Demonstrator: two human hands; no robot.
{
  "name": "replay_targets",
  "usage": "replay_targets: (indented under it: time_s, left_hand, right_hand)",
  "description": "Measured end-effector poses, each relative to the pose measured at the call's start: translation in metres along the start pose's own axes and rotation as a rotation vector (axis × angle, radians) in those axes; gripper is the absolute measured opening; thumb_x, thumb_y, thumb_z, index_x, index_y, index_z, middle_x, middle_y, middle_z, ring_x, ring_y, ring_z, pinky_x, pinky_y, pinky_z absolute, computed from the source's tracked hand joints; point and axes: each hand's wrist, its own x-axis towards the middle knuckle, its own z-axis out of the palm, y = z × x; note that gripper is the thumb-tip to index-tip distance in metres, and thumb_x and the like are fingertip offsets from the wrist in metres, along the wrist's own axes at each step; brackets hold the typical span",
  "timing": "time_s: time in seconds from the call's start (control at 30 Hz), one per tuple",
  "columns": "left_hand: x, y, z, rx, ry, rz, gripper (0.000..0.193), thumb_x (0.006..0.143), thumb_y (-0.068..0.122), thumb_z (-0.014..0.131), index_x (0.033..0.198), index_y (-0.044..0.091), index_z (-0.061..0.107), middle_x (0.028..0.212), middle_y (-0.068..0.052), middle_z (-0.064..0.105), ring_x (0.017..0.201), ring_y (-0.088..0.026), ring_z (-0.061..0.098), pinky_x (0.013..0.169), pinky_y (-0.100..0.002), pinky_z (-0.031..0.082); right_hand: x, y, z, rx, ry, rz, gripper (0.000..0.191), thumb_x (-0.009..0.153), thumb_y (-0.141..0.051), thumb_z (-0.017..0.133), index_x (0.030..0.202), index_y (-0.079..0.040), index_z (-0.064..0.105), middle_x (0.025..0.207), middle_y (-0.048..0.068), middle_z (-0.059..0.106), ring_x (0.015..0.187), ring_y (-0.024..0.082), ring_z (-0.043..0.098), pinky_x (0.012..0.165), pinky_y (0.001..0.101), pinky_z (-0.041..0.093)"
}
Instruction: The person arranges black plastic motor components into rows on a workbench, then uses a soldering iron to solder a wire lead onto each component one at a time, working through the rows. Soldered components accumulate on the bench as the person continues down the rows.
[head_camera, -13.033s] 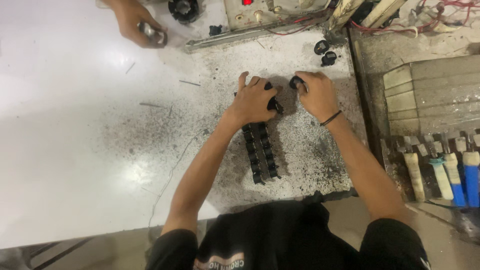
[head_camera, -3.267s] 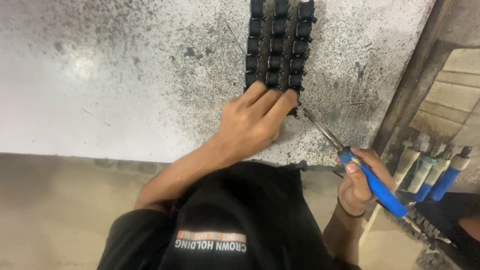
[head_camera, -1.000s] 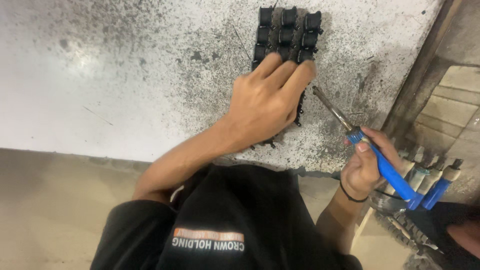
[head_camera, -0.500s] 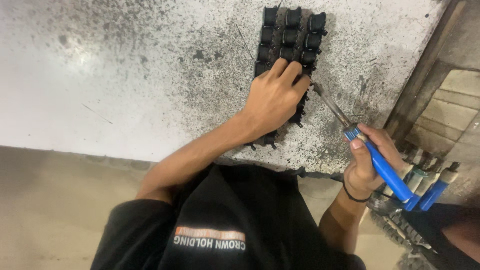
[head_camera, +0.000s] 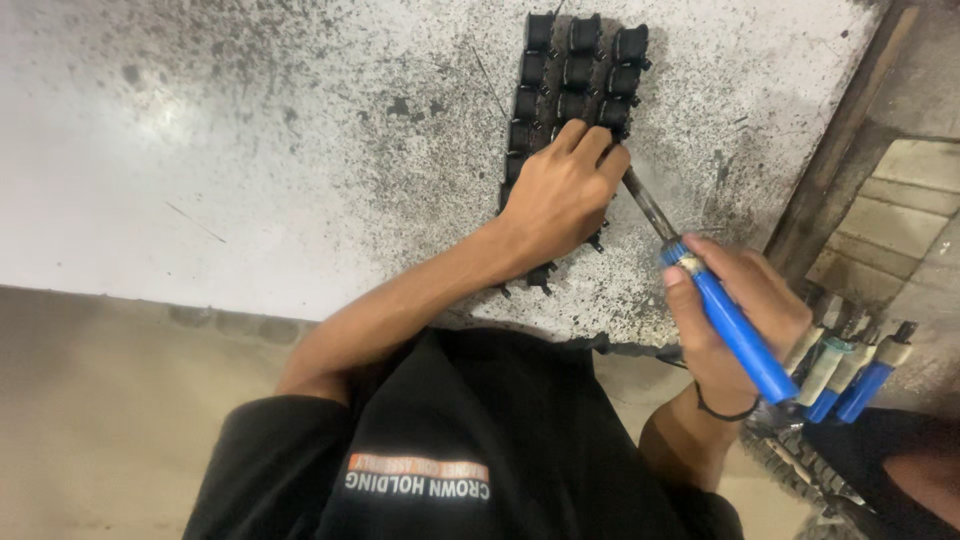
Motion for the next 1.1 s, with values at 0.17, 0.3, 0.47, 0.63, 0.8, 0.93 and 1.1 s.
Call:
replay_targets:
  time_s: [0.17,0.3,0.47,0.63,0.8,0.93,1.1]
  left_hand:
    - [0.005,0.016,-0.056,-0.096,-0.046,-0.067,0.032,0.074,-0.002,0.068,0.105,0.003,0.062,0.086,-0.011,0.063,0.066,-0.031,0.064,0.050,-0.043,0.052]
    - [0.021,0.019,-0.084,-0.103,0.192,0.126,0.033,0.081,-0.011,0.064,0.111,0.003,0.063,0.081,-0.007,0.062,0.057,-0.022,0.060,0.043,-0.039,0.046]
    - [0.038,-0.001,-0.052,0.099,0.197,0.079,0.035,0.083,-0.004,0.067,0.118,0.002,0.064,0.102,-0.007,0.058,0.093,-0.024,0.060,0.056,-0.034,0.055]
    - [0.018,-0.017,-0.013,0.115,0.106,-0.017,0.030,0.076,0.000,0.068,0.105,0.001,0.072,0.101,-0.010,0.056,0.091,-0.025,0.061,0.052,-0.035,0.054]
    - [0.013,-0.024,0.007,0.105,0.050,-0.009,0.019,0.077,0.003,0.070,0.096,0.004,0.072,0.100,-0.010,0.058,0.094,-0.027,0.062,0.060,-0.039,0.057]
    - [0.016,-0.020,0.013,0.063,0.040,0.007,0.018,0.078,0.005,0.070,0.095,0.003,0.071,0.099,-0.011,0.059,0.094,-0.029,0.061,0.060,-0.039,0.057]
    - [0.021,-0.008,-0.010,-0.009,0.030,-0.050,0.022,0.075,0.001,0.068,0.096,0.004,0.062,0.099,-0.014,0.060,0.087,-0.032,0.066,0.059,-0.042,0.057]
  right_hand:
    - [-0.004,0.026,0.017,0.578,0.333,0.175,0.022,0.100,-0.003,0.072,0.117,0.009,0.071,0.106,0.020,0.072,0.086,0.026,0.071,0.078,0.0337,0.060]
    - [-0.011,0.053,0.037,0.732,0.482,0.160,0.025,0.095,-0.003,0.066,0.117,0.009,0.068,0.113,0.021,0.069,0.087,0.028,0.068,0.076,0.0375,0.060]
    - [-0.009,0.063,0.036,0.669,0.420,0.166,0.028,0.093,-0.003,0.068,0.117,0.013,0.070,0.107,0.021,0.068,0.085,0.027,0.067,0.075,0.0359,0.060]
    - [0.000,0.055,0.036,0.642,0.362,0.191,0.028,0.094,-0.001,0.071,0.118,0.013,0.070,0.106,0.023,0.069,0.086,0.026,0.069,0.077,0.0335,0.061]
    - [0.009,0.029,0.034,0.485,0.335,0.154,0.026,0.096,-0.006,0.074,0.117,0.009,0.071,0.104,0.018,0.071,0.084,0.023,0.070,0.076,0.0294,0.059]
    - [0.016,0.004,0.022,0.084,0.147,-0.006,0.023,0.103,-0.008,0.077,0.117,0.009,0.071,0.106,0.019,0.073,0.092,0.024,0.072,0.085,0.0275,0.056]
    - [0.017,0.000,0.010,0.171,0.115,0.092,0.025,0.103,-0.011,0.076,0.117,0.008,0.072,0.104,0.017,0.073,0.089,0.021,0.072,0.083,0.0257,0.057]
